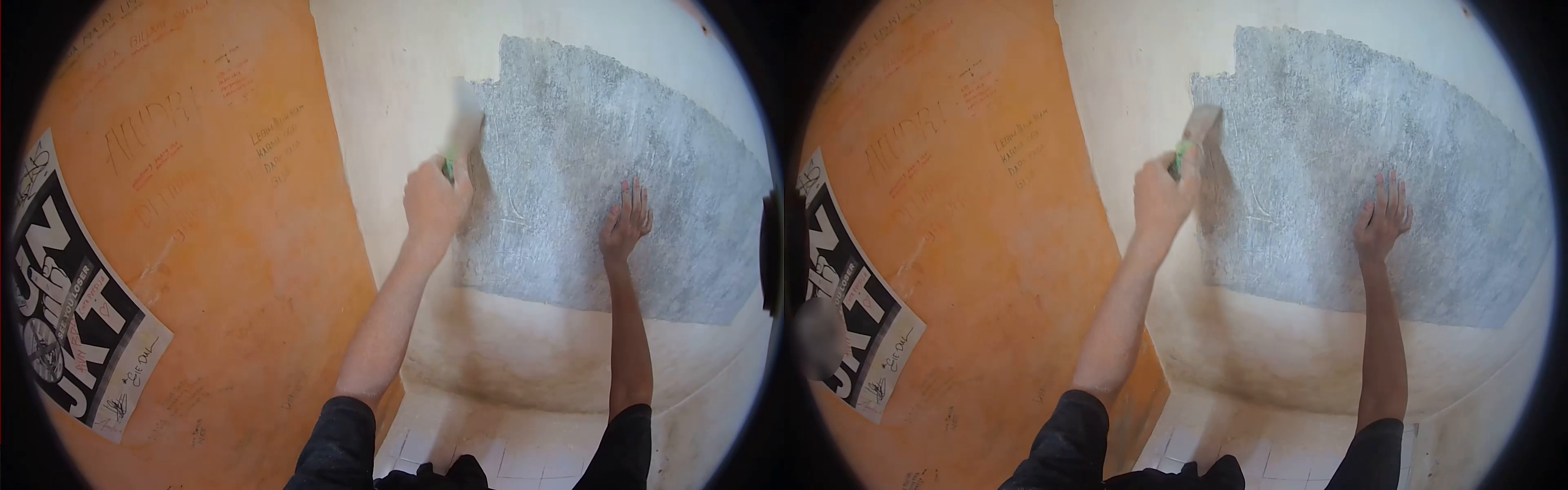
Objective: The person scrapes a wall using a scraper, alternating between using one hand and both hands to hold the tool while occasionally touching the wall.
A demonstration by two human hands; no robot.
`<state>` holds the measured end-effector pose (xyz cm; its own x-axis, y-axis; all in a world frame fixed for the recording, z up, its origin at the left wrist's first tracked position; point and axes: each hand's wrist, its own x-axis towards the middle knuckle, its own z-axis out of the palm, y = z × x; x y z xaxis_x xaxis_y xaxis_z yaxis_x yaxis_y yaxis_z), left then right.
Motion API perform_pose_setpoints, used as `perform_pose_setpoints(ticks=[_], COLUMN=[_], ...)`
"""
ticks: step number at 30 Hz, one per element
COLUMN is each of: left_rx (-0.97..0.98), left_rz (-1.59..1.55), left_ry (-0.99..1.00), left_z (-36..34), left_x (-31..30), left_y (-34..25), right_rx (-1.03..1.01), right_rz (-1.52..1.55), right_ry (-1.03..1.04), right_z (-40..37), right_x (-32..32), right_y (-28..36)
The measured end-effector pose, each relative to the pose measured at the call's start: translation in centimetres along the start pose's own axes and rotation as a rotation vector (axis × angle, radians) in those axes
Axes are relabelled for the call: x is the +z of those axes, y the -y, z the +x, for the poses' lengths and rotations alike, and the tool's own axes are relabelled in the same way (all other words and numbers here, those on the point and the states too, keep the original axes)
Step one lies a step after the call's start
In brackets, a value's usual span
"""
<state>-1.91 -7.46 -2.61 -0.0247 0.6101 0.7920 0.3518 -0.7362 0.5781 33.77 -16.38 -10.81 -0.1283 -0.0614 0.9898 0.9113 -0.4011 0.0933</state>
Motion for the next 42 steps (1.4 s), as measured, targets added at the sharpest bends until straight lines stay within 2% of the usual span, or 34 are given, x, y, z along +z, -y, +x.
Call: perform_pose_setpoints(ticks=[4,9,14,15,17,20,23,29,33,36,39,42], left_rx=[-0.055,-0.110,-0.124,-0.118,-0.004,0.032,-0.026,-0.095,-0.065,-0.064,-0.068,-0.092], left_rz=[-0.003,0.006,0.076,0.077,-0.012,-0.011,-0.032,0.111,0.080,0.081,0.108,0.067], left_ry=[0.015,0.028,0.089,0.086,-0.040,-0.041,-0.022,0.125,0.039,0.092,0.097,0.057], left_z=[-1.3,3.4,0.7,0.6,0.8,5.9,7.7,1.4,4.1,4.7,1.7,1.7], left_x=[1.0,-0.3,-1.2,-0.8,0.5,0.8,-0.7,-0.9,-1.1,-1.6,-0.4,0.1], left_y=[-0.4,-3.3,-0.7,-0.2,0.4,-2.8,-5.6,-1.8,-4.0,-4.0,-2.7,-2.8], right_rx=[-0.005,-0.028,-0.002,-0.008,-0.014,-0.011,-0.026,-0.024,-0.051,-0.043,-0.046,-0.033], right_rz=[-0.002,-0.005,0.002,0.005,-0.001,0.007,0.008,0.010,0.004,0.014,0.020,0.007], right_ry=[0.007,0.008,0.020,0.019,0.007,0.025,0.007,-0.008,0.011,0.010,0.005,-0.006], right_z=[-0.1,0.3,-0.1,-0.2,-0.2,-0.3,-0.1,-0.3,0.0,-0.5,-0.1,-0.1], right_x=[0.0,0.0,-0.2,-0.1,0.0,0.0,0.0,0.0,0.0,-0.3,-0.1,-0.2], right_y=[-0.2,-0.5,-0.2,-0.3,-0.5,-0.3,-0.5,-0.7,-0.9,-0.5,-0.6,-0.6])
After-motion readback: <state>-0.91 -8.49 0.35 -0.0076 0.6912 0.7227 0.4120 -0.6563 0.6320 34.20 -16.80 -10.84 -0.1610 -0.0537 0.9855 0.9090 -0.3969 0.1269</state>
